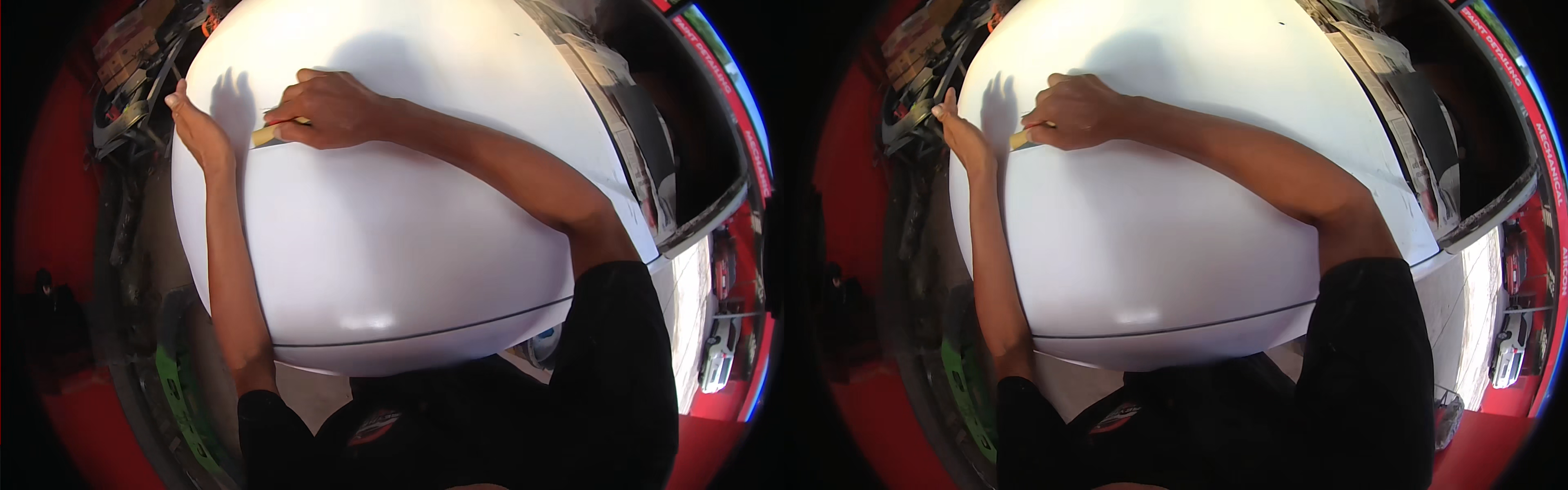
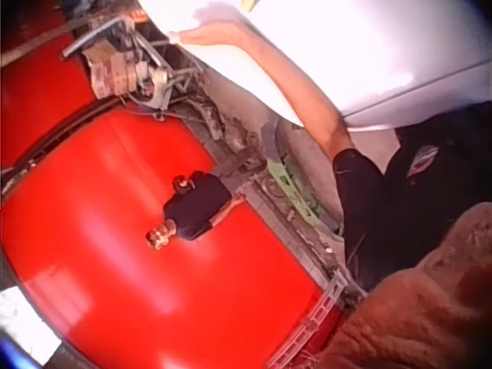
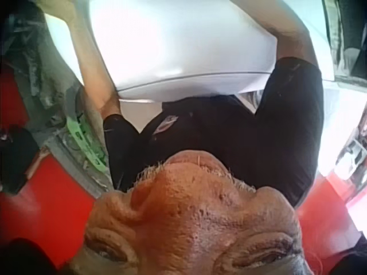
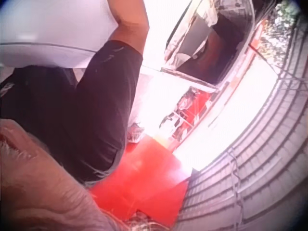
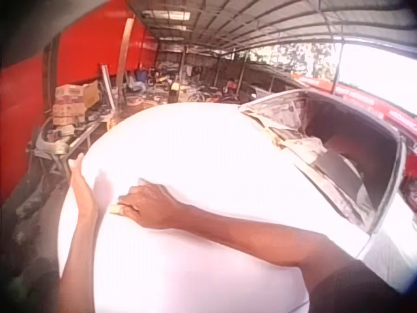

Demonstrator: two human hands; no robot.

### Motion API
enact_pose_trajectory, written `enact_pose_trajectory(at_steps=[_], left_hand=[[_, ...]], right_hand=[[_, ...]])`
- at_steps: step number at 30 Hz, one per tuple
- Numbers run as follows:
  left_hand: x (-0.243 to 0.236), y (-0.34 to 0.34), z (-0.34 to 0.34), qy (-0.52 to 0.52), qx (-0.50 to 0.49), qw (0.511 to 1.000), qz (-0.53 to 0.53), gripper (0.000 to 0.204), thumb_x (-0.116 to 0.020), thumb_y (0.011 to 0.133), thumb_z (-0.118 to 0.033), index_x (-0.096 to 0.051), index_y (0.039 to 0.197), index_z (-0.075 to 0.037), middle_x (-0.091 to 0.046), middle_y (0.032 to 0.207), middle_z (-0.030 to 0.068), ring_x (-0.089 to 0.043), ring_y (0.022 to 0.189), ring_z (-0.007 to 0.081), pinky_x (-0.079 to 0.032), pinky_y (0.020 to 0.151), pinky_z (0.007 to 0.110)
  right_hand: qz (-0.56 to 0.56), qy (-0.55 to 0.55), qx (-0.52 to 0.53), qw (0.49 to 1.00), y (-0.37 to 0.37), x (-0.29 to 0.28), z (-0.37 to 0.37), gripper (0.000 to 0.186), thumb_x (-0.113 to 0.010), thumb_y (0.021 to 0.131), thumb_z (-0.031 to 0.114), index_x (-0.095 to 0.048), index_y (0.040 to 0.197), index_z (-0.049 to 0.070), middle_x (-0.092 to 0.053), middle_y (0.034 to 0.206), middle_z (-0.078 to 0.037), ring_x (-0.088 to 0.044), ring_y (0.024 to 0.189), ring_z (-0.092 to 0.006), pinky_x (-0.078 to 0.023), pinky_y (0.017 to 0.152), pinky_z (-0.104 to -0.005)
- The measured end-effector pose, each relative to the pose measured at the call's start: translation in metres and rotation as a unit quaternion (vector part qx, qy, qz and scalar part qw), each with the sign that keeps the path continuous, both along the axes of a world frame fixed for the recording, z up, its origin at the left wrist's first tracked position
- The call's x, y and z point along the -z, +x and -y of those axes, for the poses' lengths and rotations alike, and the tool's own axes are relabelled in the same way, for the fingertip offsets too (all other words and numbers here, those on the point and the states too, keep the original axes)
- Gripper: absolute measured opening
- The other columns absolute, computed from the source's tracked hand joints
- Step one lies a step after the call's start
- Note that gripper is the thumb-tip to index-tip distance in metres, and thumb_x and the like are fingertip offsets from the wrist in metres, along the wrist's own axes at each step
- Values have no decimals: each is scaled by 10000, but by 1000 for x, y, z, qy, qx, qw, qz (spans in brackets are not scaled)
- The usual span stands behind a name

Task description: The person wets and sands the hood of a car using a sanding block and a sponge, feeling the surface by hand.

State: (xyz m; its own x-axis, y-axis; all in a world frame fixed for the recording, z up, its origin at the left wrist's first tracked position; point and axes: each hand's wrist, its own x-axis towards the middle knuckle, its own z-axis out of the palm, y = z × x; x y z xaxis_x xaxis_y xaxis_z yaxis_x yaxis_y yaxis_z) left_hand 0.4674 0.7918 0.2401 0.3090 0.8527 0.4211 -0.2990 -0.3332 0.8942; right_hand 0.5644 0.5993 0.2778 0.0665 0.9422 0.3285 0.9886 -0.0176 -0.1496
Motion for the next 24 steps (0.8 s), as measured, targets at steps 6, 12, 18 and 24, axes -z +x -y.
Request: enact_pose_trajectory(at_steps=[6,12,18,24], left_hand=[[21,-6,-9,37,-65,997,-28,1024,-119,1080,-782,-539,1562,18,-514,1621,239,-498,1479,413,-360,1250,518],[31,-28,-43,138,-98,977,-131,994,-145,1080,-786,-634,1504,-31,-561,1585,234,-479,1499,394,-325,1263,463],[19,-34,-34,139,-88,973,-163,922,-210,1113,-738,-614,1520,-17,-502,1640,226,-440,1531,372,-289,1273,455],[24,-23,-55,12,-16,994,-109,1038,-139,1054,-823,-432,1648,-23,-438,1711,161,-305,1634,302,-174,1321,519]], right_hand=[[57,-24,40,997,-10,22,-81,423,-694,934,467,-842,1210,183,-807,1102,-50,-647,1156,-317,-569,904,-447],[-35,3,-21,999,16,4,71,483,-716,963,540,-809,1299,206,-796,1157,-18,-613,1076,-273,-556,888,-418],[-115,-26,193,974,33,-56,418,514,-828,928,356,-758,1399,164,-780,1296,-75,-571,957,-234,-506,898,-363],[-110,10,301,947,22,-65,469,538,-859,897,398,-779,1353,125,-786,1306,-101,-556,960,-195,-469,901,-352]])
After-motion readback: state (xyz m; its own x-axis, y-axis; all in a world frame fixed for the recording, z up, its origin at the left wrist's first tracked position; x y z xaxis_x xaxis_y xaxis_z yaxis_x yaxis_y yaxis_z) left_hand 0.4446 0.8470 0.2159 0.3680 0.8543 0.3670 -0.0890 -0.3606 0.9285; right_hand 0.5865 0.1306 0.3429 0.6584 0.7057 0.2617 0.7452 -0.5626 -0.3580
